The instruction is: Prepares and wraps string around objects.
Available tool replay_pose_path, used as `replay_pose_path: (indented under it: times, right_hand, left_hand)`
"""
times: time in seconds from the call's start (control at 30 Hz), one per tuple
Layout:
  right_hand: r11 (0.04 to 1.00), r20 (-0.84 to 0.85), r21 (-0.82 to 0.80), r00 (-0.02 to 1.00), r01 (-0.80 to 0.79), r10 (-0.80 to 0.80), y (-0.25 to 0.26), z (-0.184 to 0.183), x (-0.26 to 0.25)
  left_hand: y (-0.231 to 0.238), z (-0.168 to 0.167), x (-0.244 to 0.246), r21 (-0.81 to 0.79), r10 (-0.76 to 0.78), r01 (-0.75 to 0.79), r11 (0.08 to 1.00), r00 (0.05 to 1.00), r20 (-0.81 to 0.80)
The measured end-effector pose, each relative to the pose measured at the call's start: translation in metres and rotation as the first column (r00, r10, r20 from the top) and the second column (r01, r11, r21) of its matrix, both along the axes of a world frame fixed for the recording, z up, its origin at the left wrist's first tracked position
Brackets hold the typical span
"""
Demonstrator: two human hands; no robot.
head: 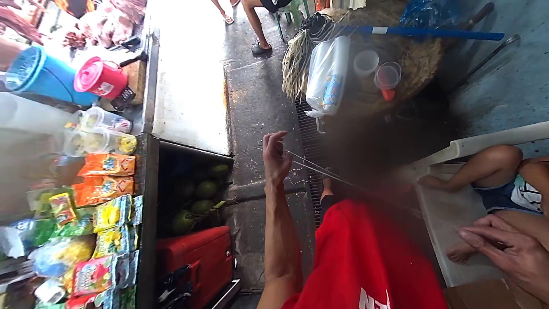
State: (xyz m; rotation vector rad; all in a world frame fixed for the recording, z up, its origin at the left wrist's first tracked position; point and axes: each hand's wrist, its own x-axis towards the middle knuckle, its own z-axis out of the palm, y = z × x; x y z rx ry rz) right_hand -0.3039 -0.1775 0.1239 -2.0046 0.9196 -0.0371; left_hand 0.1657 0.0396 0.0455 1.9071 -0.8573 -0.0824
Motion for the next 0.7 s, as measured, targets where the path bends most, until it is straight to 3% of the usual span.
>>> replay_pose_path:
  times: [0.07,0.1,0.13,0.2,0.27,0.3,0.37,0.47,0.5,0.57,0.7]
  right_hand:
    - [0.998,0.029,0.067,0.999,0.016,-0.018,0.001,0.012,0.003]
    - [0.997,0.036,0.074,0.999,0.035,-0.038,0.002,0.013,0.001]
    - [0.994,0.031,0.083,0.996,0.077,-0.080,0.004,0.011,0.000]
    - [0.971,0.017,0.132,0.979,0.201,-0.205,0.007,0.010,0.000]
    - [0.911,0.098,0.239,0.925,0.336,-0.367,0.002,-0.004,-0.008]
    - [0.843,0.145,0.362,0.869,0.398,-0.472,0.001,-0.008,-0.006]
    - [0.668,0.184,0.606,0.741,0.432,-0.646,0.001,-0.010,0.001]
    - [0.491,0.227,0.797,0.578,0.352,-0.784,0.005,-0.025,0.001]
    - [0.454,0.247,0.839,0.533,0.301,-0.810,0.005,-0.036,-0.001]
    - [0.398,0.297,0.914,0.546,0.074,-0.784,-0.004,-0.071,-0.022]
    - [0.324,0.246,0.943,0.496,0.077,-0.833,-0.002,-0.091,-0.024]
  left_hand:
    - [0.000,0.005,0.002,0.133,0.080,-0.101,0.986,0.984,0.160]
    - [-0.001,0.004,0.001,0.103,0.137,-0.153,0.983,0.979,0.152]
    - [-0.001,0.002,0.000,0.044,0.176,-0.179,0.983,0.982,0.061]
    - [0.001,0.002,0.001,-0.097,0.144,-0.181,0.979,0.942,-0.303]
    - [0.006,0.001,0.003,-0.135,0.028,-0.170,0.976,0.716,-0.697]
    - [0.009,-0.002,0.004,-0.125,-0.009,-0.157,0.980,0.587,-0.809]
    - [0.009,-0.009,0.000,-0.135,-0.068,-0.149,0.980,0.390,-0.918]
    - [0.010,-0.023,-0.010,-0.269,-0.227,-0.300,0.915,0.166,-0.960]
    - [0.011,-0.027,-0.013,-0.338,-0.311,-0.329,0.882,0.135,-0.941]
    - [0.011,-0.032,-0.023,-0.472,-0.466,-0.374,0.798,0.113,-0.878]
    - [-0.004,-0.027,-0.043,-0.603,-0.587,-0.474,0.642,0.201,-0.784]
